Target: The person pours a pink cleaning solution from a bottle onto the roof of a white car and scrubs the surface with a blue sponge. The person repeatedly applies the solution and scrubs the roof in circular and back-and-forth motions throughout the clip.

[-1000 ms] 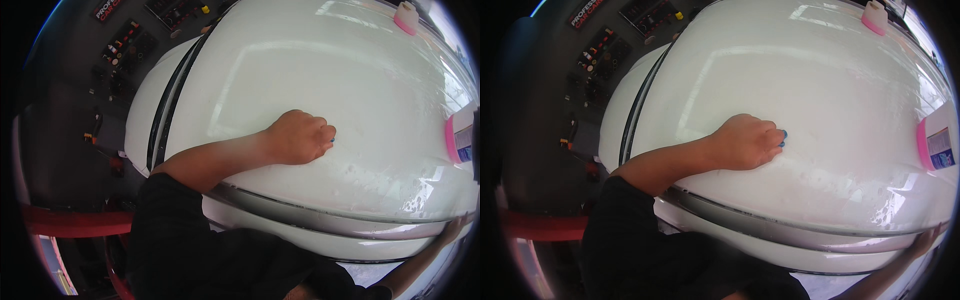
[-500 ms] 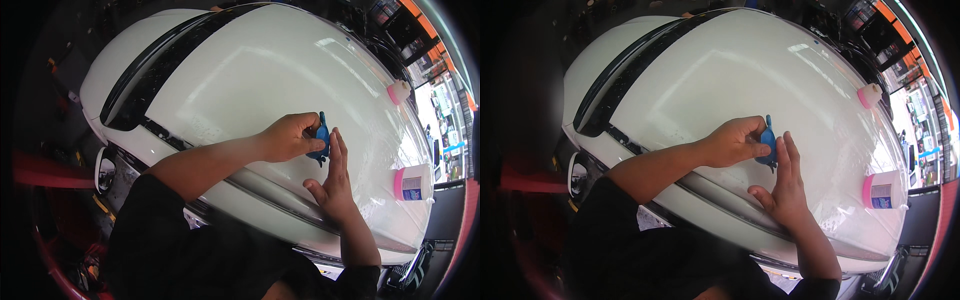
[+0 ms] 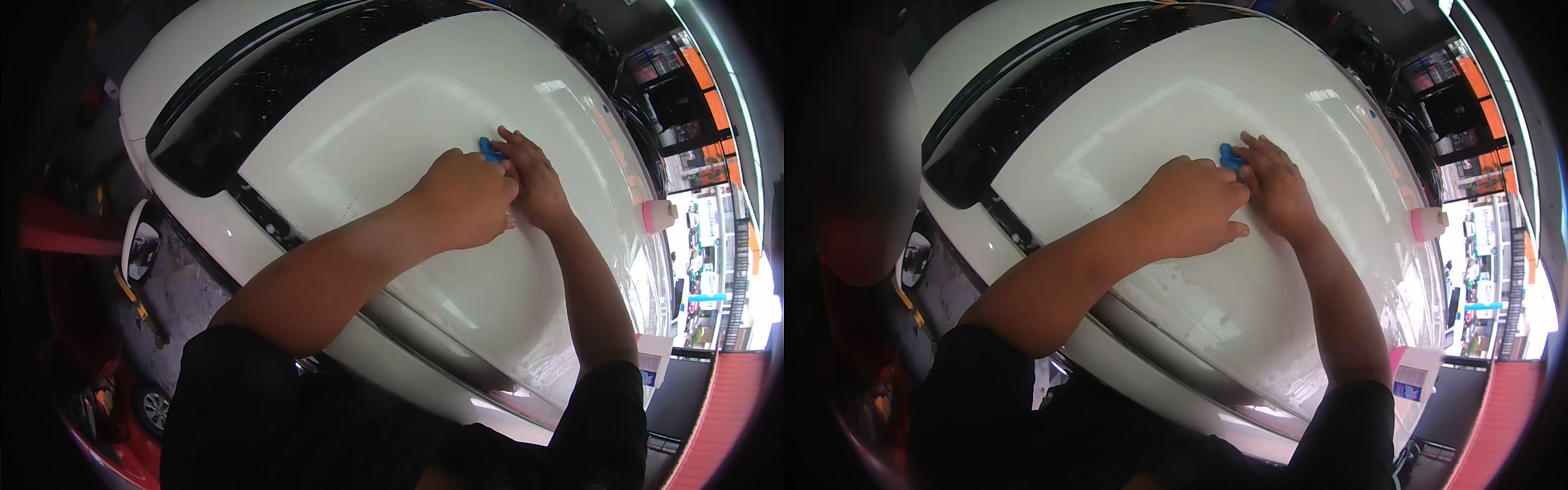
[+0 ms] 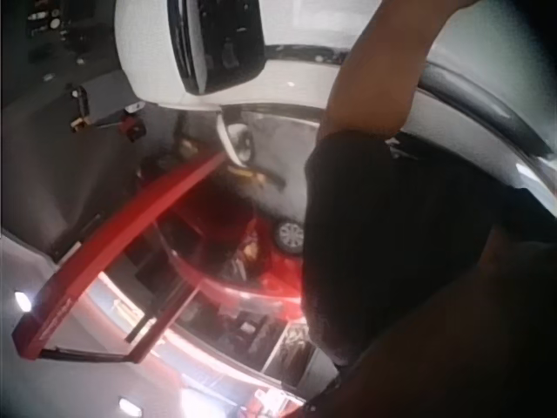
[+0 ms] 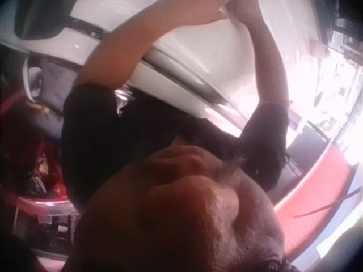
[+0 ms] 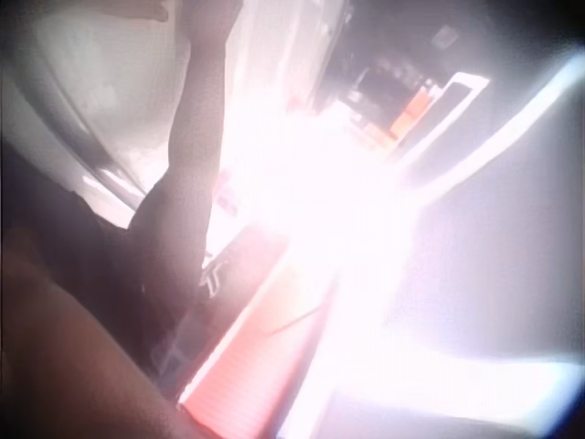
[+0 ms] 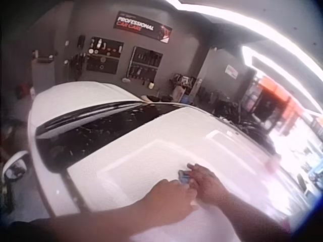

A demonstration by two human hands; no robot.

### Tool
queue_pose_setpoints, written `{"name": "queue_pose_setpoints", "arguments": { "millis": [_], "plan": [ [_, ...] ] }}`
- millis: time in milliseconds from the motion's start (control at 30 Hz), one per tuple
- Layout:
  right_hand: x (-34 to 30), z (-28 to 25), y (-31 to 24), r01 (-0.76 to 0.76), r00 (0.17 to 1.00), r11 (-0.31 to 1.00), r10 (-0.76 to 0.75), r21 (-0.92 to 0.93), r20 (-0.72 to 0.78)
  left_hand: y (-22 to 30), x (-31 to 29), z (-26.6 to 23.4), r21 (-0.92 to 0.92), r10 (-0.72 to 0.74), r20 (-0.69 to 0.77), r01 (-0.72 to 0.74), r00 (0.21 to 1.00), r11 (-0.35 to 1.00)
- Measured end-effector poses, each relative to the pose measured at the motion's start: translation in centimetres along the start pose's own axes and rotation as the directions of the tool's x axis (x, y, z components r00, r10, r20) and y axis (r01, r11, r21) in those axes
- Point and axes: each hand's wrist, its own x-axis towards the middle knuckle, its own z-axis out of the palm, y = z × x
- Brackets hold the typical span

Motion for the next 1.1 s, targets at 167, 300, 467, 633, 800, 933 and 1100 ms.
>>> {"name": "queue_pose_setpoints", "arguments": {
  "millis": [167,300,467,633,800,933,1100],
  "plan": [
    [10.0,2.1,14.3,-0.385,0.900,0.910,0.335,-0.153,-0.278,0.5,0.7,-0.7,-0.079,-0.015,-0.015,0.013,1.000,0.997],
    [13.7,3.0,13.4,-0.390,0.893,0.916,0.353,-0.090,-0.281,-0.3,1.5,-0.4,-0.169,-0.015,-0.177,-0.016,0.984,0.986],
    [9.2,2.4,-6.7,0.182,0.983,0.944,-0.185,0.277,-0.015,-0.7,0.9,1.1,-0.186,0.013,-0.474,-0.115,0.881,0.976],
    [16.3,2.6,7.4,-0.261,0.949,0.965,0.261,0.026,-0.178,0.6,1.1,0.7,-0.296,0.033,-0.489,-0.201,0.871,0.934],
    [19.2,4.4,10.1,-0.323,0.930,0.946,0.318,0.002,-0.187,0.0,1.8,0.7,-0.308,0.012,-0.643,-0.272,0.766,0.912],
    [16.8,4.3,-2.0,-0.079,0.997,0.981,0.072,0.179,0.041,-1.0,1.2,0.8,-0.283,-0.051,-0.751,-0.252,0.659,0.925],
    [23.3,5.9,10.7,-0.454,0.870,0.891,0.446,0.011,-0.208,-0.4,1.8,0.5,-0.359,-0.056,-0.686,-0.271,0.725,0.893]
  ]
}}
